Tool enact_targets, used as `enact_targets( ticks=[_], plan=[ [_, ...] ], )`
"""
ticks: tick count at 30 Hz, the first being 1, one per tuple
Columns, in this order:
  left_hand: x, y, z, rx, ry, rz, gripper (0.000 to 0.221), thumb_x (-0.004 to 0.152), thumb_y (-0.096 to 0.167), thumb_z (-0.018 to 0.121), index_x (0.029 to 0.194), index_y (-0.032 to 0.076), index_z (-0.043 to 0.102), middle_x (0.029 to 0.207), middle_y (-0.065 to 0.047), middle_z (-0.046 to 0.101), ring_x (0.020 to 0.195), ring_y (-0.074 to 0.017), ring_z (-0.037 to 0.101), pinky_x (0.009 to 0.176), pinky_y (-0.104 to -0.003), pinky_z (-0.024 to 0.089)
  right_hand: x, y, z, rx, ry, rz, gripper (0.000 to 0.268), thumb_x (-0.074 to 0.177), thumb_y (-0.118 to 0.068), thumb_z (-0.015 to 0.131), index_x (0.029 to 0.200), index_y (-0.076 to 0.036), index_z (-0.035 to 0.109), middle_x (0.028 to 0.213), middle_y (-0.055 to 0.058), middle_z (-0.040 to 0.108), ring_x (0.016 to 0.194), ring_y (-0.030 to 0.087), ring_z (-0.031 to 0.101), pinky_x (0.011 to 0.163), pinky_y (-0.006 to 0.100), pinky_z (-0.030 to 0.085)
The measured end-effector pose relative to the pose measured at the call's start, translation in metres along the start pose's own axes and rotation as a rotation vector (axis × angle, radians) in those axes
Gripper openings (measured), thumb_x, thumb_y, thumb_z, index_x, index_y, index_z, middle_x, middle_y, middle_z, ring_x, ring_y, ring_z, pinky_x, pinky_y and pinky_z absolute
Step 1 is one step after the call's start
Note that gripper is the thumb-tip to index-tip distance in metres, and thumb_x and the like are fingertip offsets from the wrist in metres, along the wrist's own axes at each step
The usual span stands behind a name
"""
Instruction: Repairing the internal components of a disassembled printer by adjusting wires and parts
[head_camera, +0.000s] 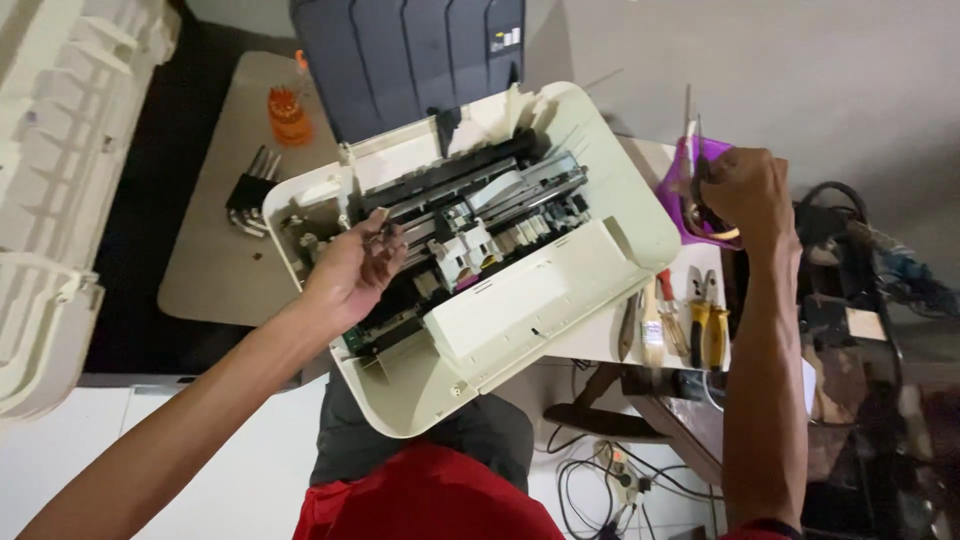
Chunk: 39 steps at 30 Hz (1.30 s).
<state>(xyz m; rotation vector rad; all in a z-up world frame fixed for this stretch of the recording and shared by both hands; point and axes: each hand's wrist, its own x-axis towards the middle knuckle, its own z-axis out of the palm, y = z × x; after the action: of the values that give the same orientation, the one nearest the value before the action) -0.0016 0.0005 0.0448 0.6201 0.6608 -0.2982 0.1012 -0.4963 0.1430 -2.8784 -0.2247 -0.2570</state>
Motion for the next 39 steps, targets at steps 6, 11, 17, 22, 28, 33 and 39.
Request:
enact_targets(
  ticks=[6, 11, 17, 22, 28, 33, 39],
  plan=[
    [-0.003, 0.000, 0.001, -0.011, 0.050, -0.014, 0.012, 0.103, 0.021, 0.069, 0.103, 0.010, 0.063, 0.080, -0.005, 0.067, 0.078, -0.0136, 0.068, 0.079, -0.028, 0.064, 0.023, 0.065, 0.015, -0.294, -0.417, 0.433, 0.033, 0.089, -0.012, 0.063, 0.112, 0.009, 0.076, 0.110, 0.033, 0.076, 0.102, 0.049, 0.070, 0.075, 0.058, 0.055],
    [0.038, -0.019, -0.030, -0.090, -0.122, 0.049, 0.005, 0.102, 0.010, 0.061, 0.097, 0.013, 0.062, 0.077, -0.007, 0.064, 0.069, -0.0179, 0.064, 0.069, -0.032, 0.060, 0.065, 0.188, 0.089, -0.697, -0.508, 0.155, 0.058, 0.078, -0.048, 0.070, 0.125, -0.014, 0.079, 0.121, 0.020, 0.081, 0.111, 0.041, 0.077, 0.086, 0.049, 0.064],
    [-0.001, -0.001, -0.012, -0.014, -0.067, 0.037, 0.016, 0.108, 0.009, 0.053, 0.093, 0.005, 0.056, 0.084, -0.009, 0.062, 0.075, -0.0202, 0.064, 0.080, -0.036, 0.064, 0.085, 0.148, 0.082, -0.899, -0.640, 0.131, 0.062, 0.083, -0.058, 0.068, 0.125, -0.015, 0.082, 0.118, 0.012, 0.087, 0.105, 0.029, 0.086, 0.087, 0.037, 0.069],
    [-0.005, 0.000, -0.008, -0.066, -0.020, 0.028, 0.010, 0.106, 0.010, 0.058, 0.097, 0.006, 0.057, 0.089, -0.011, 0.064, 0.083, -0.0219, 0.069, 0.081, -0.036, 0.065, 0.074, 0.061, 0.048, -0.422, -0.660, 0.451, 0.041, 0.069, -0.024, 0.103, 0.103, -0.004, 0.096, 0.096, 0.017, 0.093, 0.079, 0.029, 0.086, 0.069, 0.039, 0.065],
    [-0.006, 0.002, -0.010, -0.069, -0.034, 0.018, 0.011, 0.107, 0.006, 0.054, 0.096, 0.004, 0.055, 0.091, -0.012, 0.062, 0.082, -0.0217, 0.066, 0.080, -0.035, 0.067, 0.041, -0.070, 0.028, -0.487, -0.127, 0.156, 0.044, 0.101, -0.039, 0.061, 0.118, -0.005, 0.082, 0.099, 0.036, 0.079, 0.096, 0.056, 0.077, 0.071, 0.062, 0.063],
    [0.023, -0.014, -0.028, -0.013, -0.120, 0.032, 0.034, 0.103, 0.018, 0.057, 0.130, -0.001, 0.053, 0.097, -0.009, 0.057, 0.087, -0.0177, 0.067, 0.096, -0.037, 0.066, -0.016, -0.254, 0.027, 0.336, -0.144, -0.248, 0.019, 0.102, -0.037, 0.082, 0.119, -0.028, 0.080, 0.107, -0.003, 0.079, 0.105, 0.029, 0.075, 0.094, 0.048, 0.056],
    [0.043, -0.022, -0.032, -0.018, -0.101, 0.058, 0.031, 0.102, 0.018, 0.060, 0.127, 0.001, 0.055, 0.095, -0.009, 0.057, 0.088, -0.0189, 0.067, 0.101, -0.041, 0.062, 0.007, -0.314, 0.103, 0.834, -0.477, -0.448, 0.027, 0.103, -0.021, 0.075, 0.117, 0.002, 0.077, 0.100, 0.027, 0.076, 0.092, 0.044, 0.077, 0.083, 0.058, 0.062]
  ],
)
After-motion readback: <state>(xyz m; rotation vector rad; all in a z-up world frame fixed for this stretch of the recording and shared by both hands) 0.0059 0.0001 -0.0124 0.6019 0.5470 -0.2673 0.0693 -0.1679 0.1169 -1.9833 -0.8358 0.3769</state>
